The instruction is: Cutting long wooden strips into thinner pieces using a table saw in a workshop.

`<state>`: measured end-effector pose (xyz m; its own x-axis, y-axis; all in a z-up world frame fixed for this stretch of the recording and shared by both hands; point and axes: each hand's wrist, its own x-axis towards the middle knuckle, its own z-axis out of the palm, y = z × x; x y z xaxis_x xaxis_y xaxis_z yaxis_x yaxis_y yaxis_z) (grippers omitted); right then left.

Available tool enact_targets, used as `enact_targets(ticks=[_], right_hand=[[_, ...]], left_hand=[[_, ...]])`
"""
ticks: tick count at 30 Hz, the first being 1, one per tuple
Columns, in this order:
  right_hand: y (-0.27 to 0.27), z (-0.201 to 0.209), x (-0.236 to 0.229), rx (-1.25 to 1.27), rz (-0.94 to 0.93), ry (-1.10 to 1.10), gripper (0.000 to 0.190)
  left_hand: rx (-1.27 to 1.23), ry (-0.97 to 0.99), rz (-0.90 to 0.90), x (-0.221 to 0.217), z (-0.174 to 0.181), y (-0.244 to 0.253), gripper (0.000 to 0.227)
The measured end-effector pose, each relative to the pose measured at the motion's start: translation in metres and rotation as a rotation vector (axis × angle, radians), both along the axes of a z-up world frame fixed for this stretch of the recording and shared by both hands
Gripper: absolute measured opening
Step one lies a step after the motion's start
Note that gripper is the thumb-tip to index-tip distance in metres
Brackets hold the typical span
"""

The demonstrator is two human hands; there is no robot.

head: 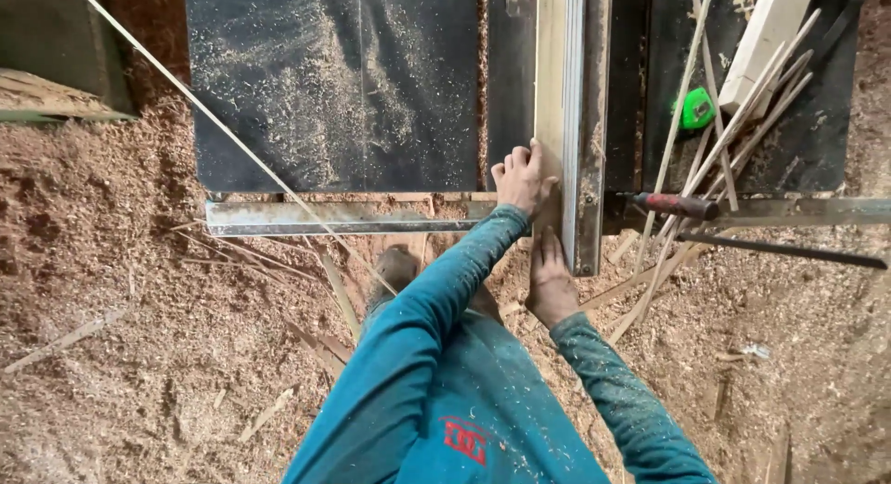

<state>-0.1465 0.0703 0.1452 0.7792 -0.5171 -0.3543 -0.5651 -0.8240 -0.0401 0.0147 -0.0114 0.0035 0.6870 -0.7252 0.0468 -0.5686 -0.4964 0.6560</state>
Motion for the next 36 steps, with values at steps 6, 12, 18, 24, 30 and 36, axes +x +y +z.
enact_targets(ticks=[6,12,18,24,30,36], right_hand=[[-0.016,-0.017,0.005,-0.039,0.058,-0.095,0.107],[-0.029,-0.033,0.012,-0.044,0.054,-0.029,0.112],[-0.027,-0.016,0.022,-0.076,0.067,-0.058,0.106],[-0.038,-0.036,0.021,-0.126,0.089,0.058,0.103],[-0.058,-0.048,0.033,-0.126,0.079,0.065,0.094],[-0.074,-0.042,0.052,-0.068,0.090,0.073,0.098]], left_hand=[[-0.027,-0.015,0.017,0.017,0.013,-0.008,0.094],[-0.017,-0.008,0.003,0.032,0.019,-0.017,0.093],[-0.008,-0.038,-0.020,0.024,0.030,0.000,0.086],[-0.176,-0.088,0.015,-0.018,0.015,0.041,0.074],[-0.163,-0.088,0.002,-0.001,0.001,0.019,0.075],[-0.137,-0.091,0.004,0.014,-0.006,0.001,0.081]])
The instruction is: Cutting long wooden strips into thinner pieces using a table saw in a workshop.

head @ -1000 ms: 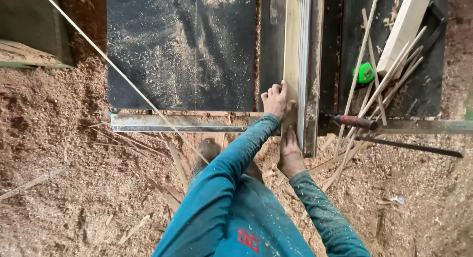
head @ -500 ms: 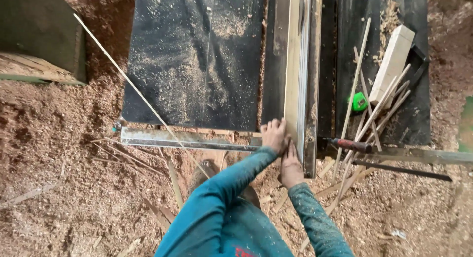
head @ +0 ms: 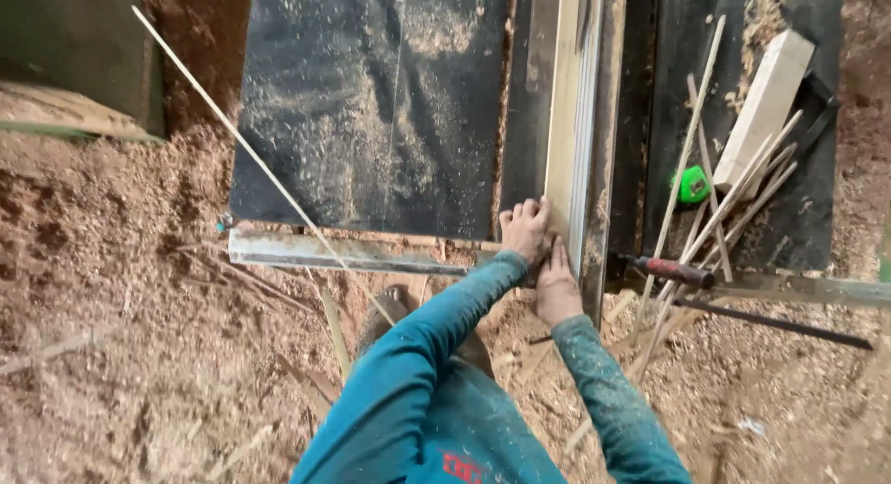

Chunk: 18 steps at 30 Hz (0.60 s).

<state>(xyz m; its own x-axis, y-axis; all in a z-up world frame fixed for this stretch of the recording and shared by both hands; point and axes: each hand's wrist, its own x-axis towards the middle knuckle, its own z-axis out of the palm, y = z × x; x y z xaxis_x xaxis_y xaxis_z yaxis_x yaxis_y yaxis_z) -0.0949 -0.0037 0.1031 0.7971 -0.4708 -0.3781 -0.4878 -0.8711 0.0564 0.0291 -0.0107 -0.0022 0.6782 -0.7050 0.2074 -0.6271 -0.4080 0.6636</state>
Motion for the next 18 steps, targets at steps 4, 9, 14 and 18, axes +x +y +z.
enact_targets(ticks=[4,9,14,18], right_hand=[[-0.004,0.011,0.014,-0.011,0.000,0.011,0.100],[-0.012,0.028,0.040,0.024,-0.020,-0.018,0.097],[-0.038,-0.002,0.042,0.033,-0.036,-0.019,0.105],[-0.047,0.007,0.062,0.036,-0.045,-0.018,0.107]], left_hand=[[0.001,0.014,0.014,0.010,-0.002,-0.010,0.077],[-0.010,0.011,0.027,0.026,-0.006,-0.027,0.077],[0.002,-0.006,0.045,0.044,-0.007,-0.045,0.075],[0.013,0.010,0.037,0.060,-0.007,-0.056,0.077]])
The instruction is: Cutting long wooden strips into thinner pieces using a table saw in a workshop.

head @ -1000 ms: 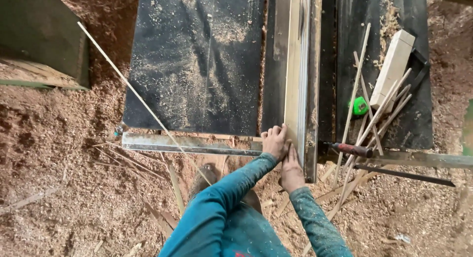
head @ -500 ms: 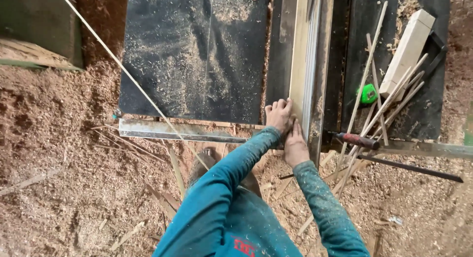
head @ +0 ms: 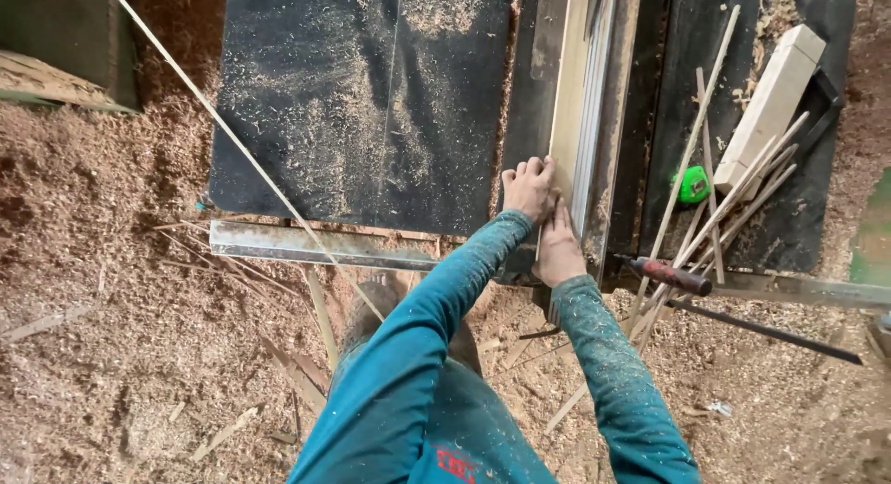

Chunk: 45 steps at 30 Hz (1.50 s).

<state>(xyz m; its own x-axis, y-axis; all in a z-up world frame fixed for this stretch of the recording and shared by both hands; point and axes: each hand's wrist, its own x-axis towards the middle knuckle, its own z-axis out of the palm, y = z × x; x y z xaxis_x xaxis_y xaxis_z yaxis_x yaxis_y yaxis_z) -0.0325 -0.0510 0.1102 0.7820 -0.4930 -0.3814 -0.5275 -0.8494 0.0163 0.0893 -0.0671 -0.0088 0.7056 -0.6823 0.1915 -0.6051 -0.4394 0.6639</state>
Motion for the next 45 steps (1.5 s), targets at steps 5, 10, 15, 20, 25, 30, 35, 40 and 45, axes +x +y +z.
enact_targets(ticks=[5,10,15,20,25,30,35,40,45], right_hand=[[-0.017,-0.001,0.019,0.021,-0.026,0.002,0.110],[-0.014,0.034,0.046,0.033,-0.022,0.003,0.124],[-0.013,0.000,0.023,0.003,0.002,-0.068,0.123],[0.059,0.038,-0.029,0.009,-0.045,-0.036,0.120],[0.120,0.011,-0.105,-0.124,-0.006,-0.133,0.093],[0.200,0.027,-0.183,-0.229,0.026,-0.366,0.093],[0.302,0.015,-0.336,-0.235,0.048,-0.542,0.090],[0.417,0.114,-0.458,0.054,-0.243,-0.762,0.083],[0.423,0.151,-0.510,0.147,-0.285,-0.885,0.057]], left_hand=[[0.014,0.009,0.012,0.019,0.002,-0.018,0.075],[-0.008,0.001,0.039,0.030,-0.007,-0.039,0.072],[0.015,0.052,0.107,0.015,-0.010,-0.035,0.075],[0.029,0.086,0.070,-0.046,0.009,0.022,0.076],[0.003,0.110,0.080,-0.114,0.021,0.088,0.076],[0.023,0.052,0.007,-0.185,-0.009,0.138,0.076],[-0.004,0.070,-0.365,-0.238,0.073,0.317,0.075],[0.039,-0.200,-0.695,-0.264,0.142,0.347,0.100],[-0.274,-0.443,-1.145,-0.327,0.204,0.316,0.063]])
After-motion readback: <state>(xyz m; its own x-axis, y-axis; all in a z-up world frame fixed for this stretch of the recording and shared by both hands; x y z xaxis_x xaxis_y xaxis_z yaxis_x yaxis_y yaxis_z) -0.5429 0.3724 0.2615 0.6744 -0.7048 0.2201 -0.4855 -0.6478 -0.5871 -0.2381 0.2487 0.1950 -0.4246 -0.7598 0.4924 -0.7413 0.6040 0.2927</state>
